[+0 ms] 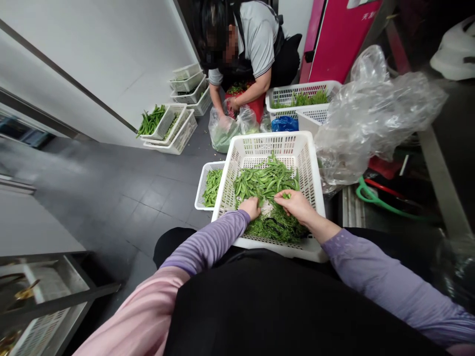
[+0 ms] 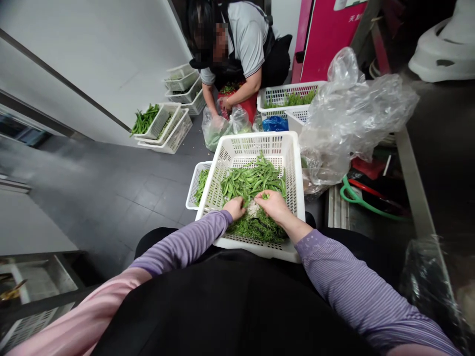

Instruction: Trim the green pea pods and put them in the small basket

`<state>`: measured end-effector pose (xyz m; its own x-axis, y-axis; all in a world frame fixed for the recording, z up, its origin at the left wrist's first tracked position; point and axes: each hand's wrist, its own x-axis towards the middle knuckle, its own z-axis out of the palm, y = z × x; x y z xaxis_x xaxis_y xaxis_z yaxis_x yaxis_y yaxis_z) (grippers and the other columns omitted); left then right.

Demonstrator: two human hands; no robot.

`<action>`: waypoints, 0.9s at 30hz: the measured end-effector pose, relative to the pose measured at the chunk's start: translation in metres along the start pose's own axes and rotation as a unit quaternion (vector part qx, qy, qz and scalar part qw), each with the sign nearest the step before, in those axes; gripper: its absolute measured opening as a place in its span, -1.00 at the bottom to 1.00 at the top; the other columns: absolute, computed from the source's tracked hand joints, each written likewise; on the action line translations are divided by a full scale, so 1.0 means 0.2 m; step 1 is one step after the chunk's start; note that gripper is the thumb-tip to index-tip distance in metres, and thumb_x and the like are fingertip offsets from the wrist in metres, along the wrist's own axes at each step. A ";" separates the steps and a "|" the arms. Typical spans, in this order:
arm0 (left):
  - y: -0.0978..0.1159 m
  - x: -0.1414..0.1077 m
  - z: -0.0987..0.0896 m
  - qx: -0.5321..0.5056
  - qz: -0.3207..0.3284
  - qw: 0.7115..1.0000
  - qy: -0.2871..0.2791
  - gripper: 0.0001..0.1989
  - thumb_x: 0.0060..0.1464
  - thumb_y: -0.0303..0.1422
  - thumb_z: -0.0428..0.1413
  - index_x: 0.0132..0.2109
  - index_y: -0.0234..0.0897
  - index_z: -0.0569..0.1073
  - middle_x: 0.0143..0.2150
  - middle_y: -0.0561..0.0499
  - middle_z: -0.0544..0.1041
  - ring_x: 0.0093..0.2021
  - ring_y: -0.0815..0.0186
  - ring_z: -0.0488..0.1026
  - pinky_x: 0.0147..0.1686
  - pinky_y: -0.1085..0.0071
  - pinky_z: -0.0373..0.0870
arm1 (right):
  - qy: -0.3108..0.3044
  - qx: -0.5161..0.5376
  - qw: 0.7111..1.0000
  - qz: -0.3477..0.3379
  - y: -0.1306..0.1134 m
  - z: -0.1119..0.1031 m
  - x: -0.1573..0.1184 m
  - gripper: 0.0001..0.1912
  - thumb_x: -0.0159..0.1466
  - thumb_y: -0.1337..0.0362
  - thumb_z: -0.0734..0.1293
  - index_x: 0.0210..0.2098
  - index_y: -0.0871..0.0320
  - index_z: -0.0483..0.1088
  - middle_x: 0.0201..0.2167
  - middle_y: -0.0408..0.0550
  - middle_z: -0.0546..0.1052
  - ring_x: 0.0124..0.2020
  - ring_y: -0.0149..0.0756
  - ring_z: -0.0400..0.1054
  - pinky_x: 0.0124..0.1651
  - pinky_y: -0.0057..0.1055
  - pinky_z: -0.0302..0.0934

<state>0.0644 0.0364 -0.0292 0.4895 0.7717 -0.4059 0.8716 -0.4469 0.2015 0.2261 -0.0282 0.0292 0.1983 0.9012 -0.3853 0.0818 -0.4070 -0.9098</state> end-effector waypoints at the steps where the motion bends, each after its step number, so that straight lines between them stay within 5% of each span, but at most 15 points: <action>1: 0.02 -0.03 -0.02 -0.051 -0.006 0.998 0.020 -0.75 -0.03 -0.37 0.02 -0.16 -0.33 0.34 -0.29 -0.04 0.39 -0.32 0.35 0.38 -0.28 0.45 0.29 | -0.003 -0.016 1.000 0.002 0.02 0.00 0.00 -0.79 -0.05 0.16 0.35 -0.48 0.16 0.32 -0.86 -0.30 0.17 -0.83 -0.51 0.00 -0.77 -0.54 -0.13; 6: 0.17 -0.22 -0.13 -0.246 0.040 0.961 0.124 -0.79 -0.09 -0.36 0.07 -0.23 -0.32 0.36 -0.45 0.10 0.40 -0.49 0.47 0.30 -0.44 0.56 0.24 | -0.033 0.023 0.999 0.014 0.06 0.05 0.00 -0.72 -0.06 0.12 0.36 -0.46 0.14 0.27 -0.87 -0.31 0.19 -0.84 -0.49 0.01 -0.78 -0.54 -0.13; 10: 0.21 -0.33 -0.18 -0.307 0.050 0.941 0.132 -0.78 -0.01 -0.38 0.00 -0.16 -0.31 0.37 -0.44 0.10 0.43 -0.58 0.51 0.29 -0.48 0.57 0.24 | -0.010 0.121 0.993 0.006 0.03 0.05 -0.02 -0.70 -0.05 0.11 0.37 -0.46 0.15 0.24 -0.84 -0.30 0.22 -0.81 -0.50 0.02 -0.75 -0.54 -0.07; 14: 0.19 -0.38 -0.21 -0.220 0.117 0.958 0.143 -0.81 0.08 -0.39 -0.09 -0.27 -0.30 0.42 -0.43 0.02 0.44 -0.43 0.43 0.37 -0.33 0.51 0.28 | -0.030 0.146 0.989 0.007 0.01 0.03 -0.05 -0.70 -0.06 0.10 0.38 -0.50 0.16 0.24 -0.84 -0.27 0.23 -0.80 -0.50 0.03 -0.75 -0.53 -0.06; 18: 0.20 -0.41 -0.23 -0.103 0.189 0.961 0.172 -0.77 0.10 -0.38 -0.12 -0.16 -0.34 0.37 -0.27 -0.09 0.44 -0.25 0.32 0.37 -0.20 0.43 0.28 | -0.018 0.152 0.988 0.000 0.02 0.02 -0.05 -0.69 -0.07 0.10 0.38 -0.47 0.16 0.25 -0.84 -0.28 0.23 -0.81 -0.50 0.02 -0.77 -0.53 -0.08; 24: 0.25 -0.43 -0.25 -0.039 0.199 0.967 0.151 -0.78 0.09 -0.40 -0.14 -0.33 -0.34 0.38 -0.40 -0.07 0.41 -0.37 0.35 0.35 -0.30 0.45 0.28 | -0.032 0.133 0.991 -0.010 0.06 0.04 -0.06 -0.69 -0.04 0.10 0.37 -0.45 0.17 0.26 -0.84 -0.29 0.23 -0.82 -0.51 0.02 -0.77 -0.54 -0.09; 27: 0.25 -0.44 -0.27 -0.080 0.200 0.966 0.140 -0.81 0.01 -0.45 -0.10 -0.46 -0.32 0.37 -0.49 0.00 0.39 -0.45 0.41 0.32 -0.36 0.51 0.24 | -0.114 0.123 0.986 -0.016 0.04 0.03 -0.08 -0.71 -0.03 0.12 0.36 -0.46 0.19 0.28 -0.84 -0.30 0.21 -0.82 -0.53 0.01 -0.77 -0.56 -0.09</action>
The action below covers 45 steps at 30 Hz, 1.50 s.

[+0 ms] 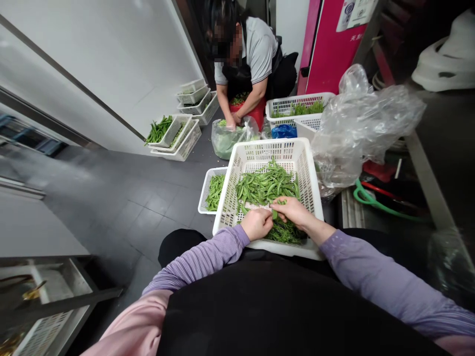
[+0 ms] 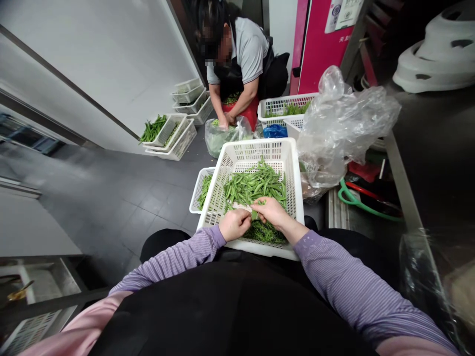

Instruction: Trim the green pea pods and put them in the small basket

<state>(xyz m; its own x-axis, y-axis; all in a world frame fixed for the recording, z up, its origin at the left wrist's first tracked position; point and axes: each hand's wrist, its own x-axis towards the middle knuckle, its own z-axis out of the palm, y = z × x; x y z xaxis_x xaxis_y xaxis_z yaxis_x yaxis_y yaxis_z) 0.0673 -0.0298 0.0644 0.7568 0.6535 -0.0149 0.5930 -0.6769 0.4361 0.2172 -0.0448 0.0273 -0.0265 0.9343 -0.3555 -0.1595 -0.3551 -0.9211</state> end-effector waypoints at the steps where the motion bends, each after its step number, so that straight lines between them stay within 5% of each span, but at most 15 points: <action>1: -0.01 0.00 -0.01 -0.019 -0.008 1.000 0.003 -0.81 -0.01 -0.46 -0.09 -0.50 -0.32 0.37 -0.52 0.02 0.38 -0.47 0.43 0.30 -0.39 0.53 0.22 | -0.037 0.000 0.999 0.007 -0.01 0.00 -0.01 -0.72 -0.03 0.12 0.36 -0.46 0.20 0.29 -0.85 -0.31 0.20 -0.81 -0.54 0.01 -0.76 -0.56 -0.09; 4: -0.07 0.01 -0.04 -0.047 -0.077 0.995 0.050 -0.79 -0.01 -0.44 -0.09 -0.52 -0.32 0.37 -0.57 0.06 0.35 -0.52 0.45 0.26 -0.44 0.55 0.19 | -0.130 0.014 0.991 0.036 -0.06 -0.02 -0.04 -0.72 -0.03 0.14 0.37 -0.46 0.22 0.31 -0.82 -0.30 0.23 -0.80 -0.55 0.01 -0.75 -0.57 -0.08; 9: -0.20 0.00 -0.10 -0.031 -0.194 0.976 0.091 -0.79 0.01 -0.43 -0.11 -0.37 -0.34 0.41 -0.50 0.04 0.40 -0.47 0.43 0.31 -0.40 0.53 0.23 | -0.198 0.028 0.978 0.055 -0.10 -0.05 -0.05 -0.72 0.00 0.16 0.35 -0.39 0.26 0.38 -0.61 -0.15 0.40 -0.77 -0.59 0.03 -0.75 -0.57 -0.08; 14: -0.12 -0.04 -0.11 0.066 -0.034 0.997 0.013 -0.59 0.02 -0.47 -0.10 0.07 -0.31 0.20 -0.14 -0.08 0.37 -0.23 0.36 0.36 -0.22 0.48 0.29 | -0.179 -0.057 0.981 0.053 -0.08 -0.04 -0.05 -0.75 0.03 0.17 0.30 -0.41 0.26 0.40 -0.58 -0.10 0.43 -0.76 -0.56 0.07 -0.76 -0.57 -0.05; 19: -0.05 -0.01 -0.11 0.162 0.028 0.975 -0.148 -0.77 0.05 -0.43 -0.11 -0.17 -0.35 0.36 -0.27 -0.13 0.37 -0.34 0.31 0.39 -0.35 0.42 0.32 | -0.177 -0.162 0.969 0.051 -0.07 -0.04 -0.05 -0.80 0.02 0.18 0.30 -0.48 0.22 0.39 -0.60 -0.12 0.44 -0.78 -0.55 0.08 -0.75 -0.56 -0.04; 22: -0.08 0.02 -0.14 0.054 0.056 0.981 -0.179 -0.88 -0.04 -0.44 -0.03 -0.37 -0.35 0.40 -0.41 -0.06 0.39 -0.42 0.37 0.36 -0.38 0.47 0.29 | -0.207 -0.221 0.953 0.027 -0.09 -0.04 -0.06 -0.79 -0.01 0.15 0.33 -0.52 0.20 0.38 -0.64 -0.15 0.44 -0.78 -0.55 0.08 -0.75 -0.56 -0.08; 24: -0.10 0.03 -0.14 -0.092 0.019 0.982 -0.166 -0.84 -0.02 -0.39 -0.04 -0.44 -0.35 0.37 -0.54 0.03 0.35 -0.53 0.45 0.30 -0.47 0.53 0.26 | -0.204 -0.241 0.949 -0.017 -0.10 -0.03 -0.07 -0.77 0.00 0.12 0.33 -0.50 0.19 0.38 -0.64 -0.17 0.43 -0.77 -0.54 0.10 -0.72 -0.57 -0.06; 27: -0.11 0.03 -0.09 -0.301 -0.103 0.942 -0.104 -0.67 0.09 -0.29 -0.22 -0.37 -0.38 0.35 -0.66 0.13 0.22 -0.71 0.52 0.12 -0.65 0.57 0.16 | -0.102 -0.246 0.958 -0.106 -0.13 -0.01 -0.08 -0.73 0.08 0.08 0.26 -0.47 0.18 0.38 -0.67 -0.18 0.41 -0.74 -0.51 0.14 -0.67 -0.55 0.01; 29: -0.12 0.02 -0.01 -0.337 -0.154 0.925 -0.089 -0.64 0.11 -0.28 -0.27 -0.32 -0.39 0.35 -0.65 0.13 0.22 -0.73 0.52 0.09 -0.67 0.56 0.15 | 0.022 -0.242 0.957 -0.161 -0.15 -0.01 -0.08 -0.73 0.10 0.08 0.25 -0.47 0.18 0.38 -0.67 -0.17 0.40 -0.72 -0.49 0.17 -0.64 -0.53 0.06; 33: -0.20 0.00 0.14 -0.126 -0.133 0.963 -0.199 -0.78 -0.06 -0.42 -0.01 -0.24 -0.34 0.42 -0.41 0.01 0.37 -0.46 0.43 0.33 -0.37 0.49 0.31 | 0.260 -0.060 0.939 -0.218 -0.19 -0.13 -0.02 -0.75 0.09 0.09 0.27 -0.42 0.17 0.33 -0.53 -0.10 0.45 -0.62 -0.43 0.30 -0.57 -0.48 0.21; 35: -0.26 0.01 0.18 0.000 -0.124 0.966 -0.227 -0.57 -0.14 -0.48 0.06 -0.04 -0.24 0.35 -0.18 -0.05 0.33 -0.29 0.35 0.37 -0.22 0.45 0.30 | 0.304 0.087 0.927 -0.202 -0.21 -0.21 0.01 -0.78 0.07 0.13 0.30 -0.41 0.16 0.27 -0.50 -0.12 0.45 -0.60 -0.42 0.33 -0.57 -0.47 0.25; 40: -0.40 0.21 0.23 0.185 -0.164 0.957 -0.153 -0.63 0.08 -0.46 -0.15 0.07 -0.24 0.20 -0.09 -0.14 0.26 -0.19 0.28 0.38 -0.20 0.36 0.31 | 0.158 0.258 0.953 -0.026 -0.19 -0.23 0.05 -0.75 -0.07 0.32 0.40 -0.51 0.17 0.20 -0.67 -0.26 0.33 -0.66 -0.48 0.27 -0.58 -0.50 0.26; 45: -0.47 0.36 0.27 0.215 -0.171 0.943 -0.187 -0.72 0.11 -0.48 -0.18 -0.08 -0.29 0.32 -0.22 -0.12 0.34 -0.24 0.25 0.41 -0.27 0.33 0.32 | 0.067 0.269 0.958 0.070 -0.13 -0.11 0.06 -0.71 -0.09 0.29 0.42 -0.54 0.17 0.18 -0.72 -0.33 0.20 -0.74 -0.58 0.11 -0.72 -0.61 0.08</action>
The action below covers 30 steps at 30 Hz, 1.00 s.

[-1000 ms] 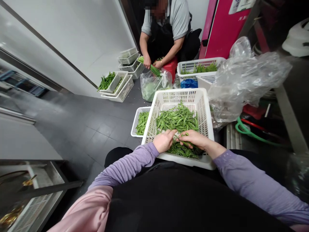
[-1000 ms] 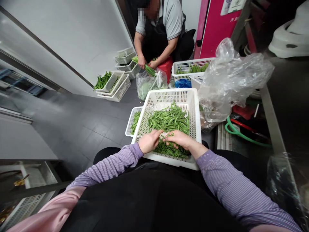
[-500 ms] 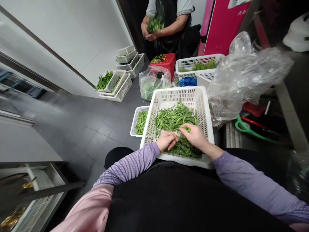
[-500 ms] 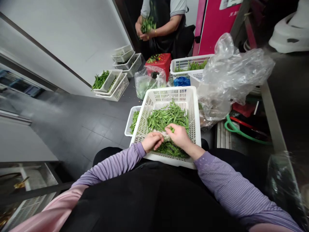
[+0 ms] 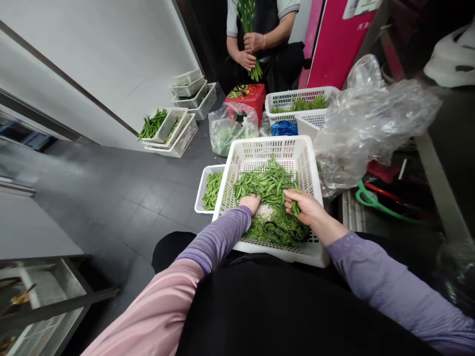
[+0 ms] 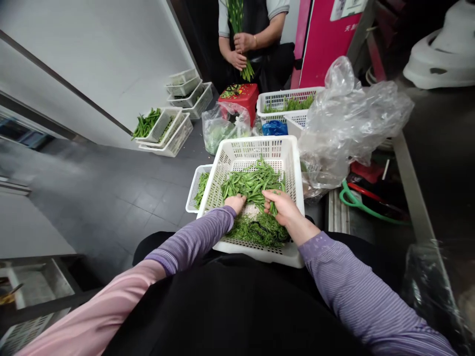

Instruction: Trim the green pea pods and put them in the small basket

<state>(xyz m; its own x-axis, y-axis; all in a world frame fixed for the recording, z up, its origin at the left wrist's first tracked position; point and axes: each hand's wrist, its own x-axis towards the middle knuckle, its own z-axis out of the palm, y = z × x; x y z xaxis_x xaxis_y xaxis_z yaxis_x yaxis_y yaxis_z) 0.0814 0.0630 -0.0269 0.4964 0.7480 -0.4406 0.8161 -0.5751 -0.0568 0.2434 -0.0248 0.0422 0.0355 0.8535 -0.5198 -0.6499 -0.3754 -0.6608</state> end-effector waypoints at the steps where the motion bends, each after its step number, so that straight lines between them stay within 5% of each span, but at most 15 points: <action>1: -0.01 0.00 0.00 -0.001 0.005 1.000 0.000 -0.74 0.11 -0.46 -0.16 -0.11 -0.28 0.34 -0.22 -0.11 0.34 -0.24 0.25 0.41 -0.26 0.34 0.32 | 0.003 -0.011 1.000 0.012 0.02 0.00 0.01 -0.72 -0.08 0.29 0.42 -0.54 0.17 0.19 -0.73 -0.33 0.20 -0.75 -0.58 0.10 -0.74 -0.62 0.05; 4: -0.03 -0.07 0.00 -0.011 0.006 1.000 0.024 -0.78 0.11 -0.38 -0.13 -0.17 -0.27 0.36 -0.20 -0.09 0.34 -0.25 0.29 0.40 -0.28 0.39 0.30 | 0.017 -0.068 0.996 0.054 0.09 -0.01 0.05 -0.78 -0.04 0.30 0.38 -0.56 0.19 0.21 -0.73 -0.30 0.22 -0.75 -0.56 0.10 -0.76 -0.61 0.00; 8: -0.02 -0.29 -0.04 -0.057 0.023 0.990 0.127 -0.74 0.12 -0.25 -0.14 -0.23 -0.27 0.37 -0.25 -0.05 0.36 -0.31 0.34 0.37 -0.37 0.46 0.27 | 0.016 -0.181 0.977 0.107 0.20 0.00 0.06 -0.79 -0.01 0.25 0.37 -0.56 0.21 0.25 -0.69 -0.20 0.32 -0.77 -0.54 0.09 -0.78 -0.57 -0.01; 13: 0.06 -0.50 -0.09 -0.113 0.108 0.964 0.215 -0.72 0.13 -0.24 -0.16 -0.24 -0.29 0.37 -0.26 -0.07 0.37 -0.33 0.38 0.34 -0.40 0.50 0.22 | -0.038 -0.276 0.960 -0.016 0.24 0.05 0.01 -0.84 0.01 0.22 0.33 -0.49 0.17 0.28 -0.70 -0.23 0.34 -0.73 -0.49 0.14 -0.70 -0.54 0.06; 15: 0.08 -0.52 -0.11 -0.190 0.091 0.954 0.211 -0.75 0.10 -0.24 -0.11 -0.26 -0.29 0.36 -0.32 -0.03 0.39 -0.38 0.41 0.32 -0.41 0.52 0.21 | -0.029 -0.395 0.913 -0.099 0.22 0.05 -0.01 -0.87 0.03 0.23 0.31 -0.45 0.15 0.33 -0.71 -0.22 0.34 -0.68 -0.41 0.23 -0.61 -0.48 0.14; 19: 0.08 -0.50 -0.20 -0.341 0.068 0.926 0.145 -0.72 0.12 -0.27 -0.16 -0.39 -0.32 0.35 -0.53 0.08 0.35 -0.51 0.46 0.25 -0.47 0.54 0.17 | -0.051 -0.594 0.738 -0.317 0.20 0.02 -0.03 -0.88 0.06 0.31 0.28 -0.37 0.12 0.41 -0.40 -0.07 0.49 -0.33 -0.25 0.36 -0.24 -0.36 0.22; 22: 0.06 -0.49 -0.26 -0.357 0.088 0.925 0.100 -0.73 0.07 -0.32 -0.12 -0.49 -0.33 0.34 -0.61 0.11 0.29 -0.55 0.47 0.20 -0.50 0.54 0.13 | -0.088 -0.646 0.668 -0.360 0.21 0.00 -0.05 -0.82 0.12 0.33 0.24 -0.29 0.11 0.42 -0.31 -0.04 0.48 -0.26 -0.26 0.35 -0.18 -0.37 0.20; 26: 0.05 -0.51 -0.30 -0.433 0.096 0.896 0.026 -0.76 0.03 -0.35 -0.11 -0.49 -0.35 0.34 -0.64 0.12 0.28 -0.62 0.50 0.16 -0.57 0.55 0.11 | -0.095 -0.663 0.658 -0.343 0.20 0.00 -0.06 -0.79 0.12 0.35 0.24 -0.26 0.07 0.43 -0.31 -0.07 0.48 -0.26 -0.27 0.35 -0.19 -0.38 0.19; 30: 0.07 -0.53 -0.28 -0.560 0.068 0.826 -0.023 -0.77 0.04 -0.31 -0.13 -0.42 -0.36 0.32 -0.66 0.15 0.23 -0.70 0.54 0.10 -0.66 0.57 0.06 | -0.108 -0.618 0.708 -0.325 0.17 0.02 -0.08 -0.82 0.11 0.32 0.25 -0.30 0.07 0.44 -0.28 -0.08 0.50 -0.23 -0.25 0.35 -0.15 -0.35 0.17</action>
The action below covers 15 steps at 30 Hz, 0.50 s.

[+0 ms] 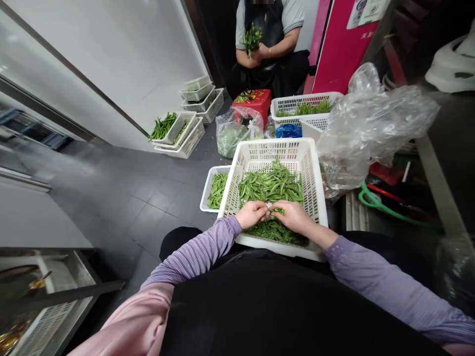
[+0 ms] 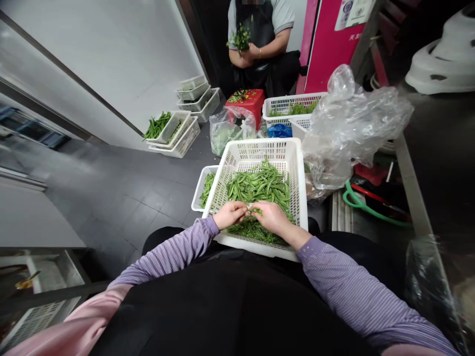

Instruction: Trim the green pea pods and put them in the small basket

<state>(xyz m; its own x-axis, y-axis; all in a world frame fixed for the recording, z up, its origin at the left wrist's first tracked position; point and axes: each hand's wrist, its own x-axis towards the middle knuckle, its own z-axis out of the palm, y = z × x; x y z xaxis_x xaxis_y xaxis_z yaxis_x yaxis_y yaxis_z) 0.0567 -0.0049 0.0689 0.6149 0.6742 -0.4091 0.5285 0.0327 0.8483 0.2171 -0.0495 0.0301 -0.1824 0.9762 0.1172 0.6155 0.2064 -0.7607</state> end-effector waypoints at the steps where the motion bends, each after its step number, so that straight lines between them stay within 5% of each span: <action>1: -0.01 0.00 0.01 -0.029 -0.017 0.999 0.007 -0.77 0.05 -0.32 -0.14 -0.40 -0.36 0.32 -0.67 0.17 0.19 -0.72 0.55 0.06 -0.69 0.57 0.03 | 0.005 0.025 1.000 0.003 -0.01 0.00 0.00 -0.83 0.10 0.31 0.26 -0.31 0.07 0.44 -0.28 -0.09 0.50 -0.22 -0.25 0.35 -0.13 -0.35 0.16; 4: -0.08 0.01 0.04 -0.028 -0.078 0.996 0.021 -0.76 0.05 -0.34 -0.17 -0.39 -0.36 0.33 -0.69 0.18 0.13 -0.75 0.55 0.03 -0.70 0.57 0.00 | 0.039 0.080 0.995 0.039 -0.04 -0.02 0.01 -0.87 0.07 0.29 0.28 -0.39 0.07 0.44 -0.34 -0.12 0.51 -0.30 -0.25 0.36 -0.19 -0.36 0.18; 9: -0.23 0.00 0.00 0.216 -0.146 0.965 -0.014 -0.90 -0.11 -0.46 0.00 -0.49 -0.37 0.39 -0.67 0.13 0.25 -0.63 0.50 0.16 -0.58 0.55 0.14 | 0.074 0.146 0.970 0.179 -0.04 -0.08 0.02 -0.81 0.02 0.17 0.31 -0.40 0.11 0.44 -0.76 -0.23 0.34 -0.76 -0.42 0.10 -0.65 -0.47 -0.02; 13: -0.18 -0.02 -0.04 0.205 -0.036 0.978 -0.021 -0.56 -0.12 -0.37 0.09 -0.02 -0.30 0.31 -0.32 0.07 0.42 -0.53 0.51 0.26 -0.48 0.57 0.22 | 0.019 0.193 0.958 0.210 -0.02 -0.11 0.04 -0.75 0.02 0.13 0.30 -0.35 0.13 0.42 -0.81 -0.26 0.28 -0.78 -0.44 0.08 -0.70 -0.51 -0.08; 15: -0.11 -0.01 -0.05 0.193 0.014 0.980 -0.043 -0.60 0.00 -0.26 -0.01 0.00 -0.30 0.29 -0.30 0.06 0.43 -0.55 0.52 0.26 -0.48 0.56 0.23 | -0.025 0.200 0.959 0.199 -0.02 -0.10 0.04 -0.76 0.04 0.13 0.29 -0.35 0.13 0.42 -0.80 -0.25 0.29 -0.77 -0.43 0.12 -0.68 -0.50 -0.03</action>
<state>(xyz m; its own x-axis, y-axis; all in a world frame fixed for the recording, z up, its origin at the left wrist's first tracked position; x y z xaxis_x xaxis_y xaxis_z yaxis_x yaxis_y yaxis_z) 0.0393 0.0004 0.0545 0.6698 0.6064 -0.4286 0.6830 -0.2768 0.6759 0.2285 -0.0415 0.0464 -0.0360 0.9658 -0.2569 0.3028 -0.2344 -0.9238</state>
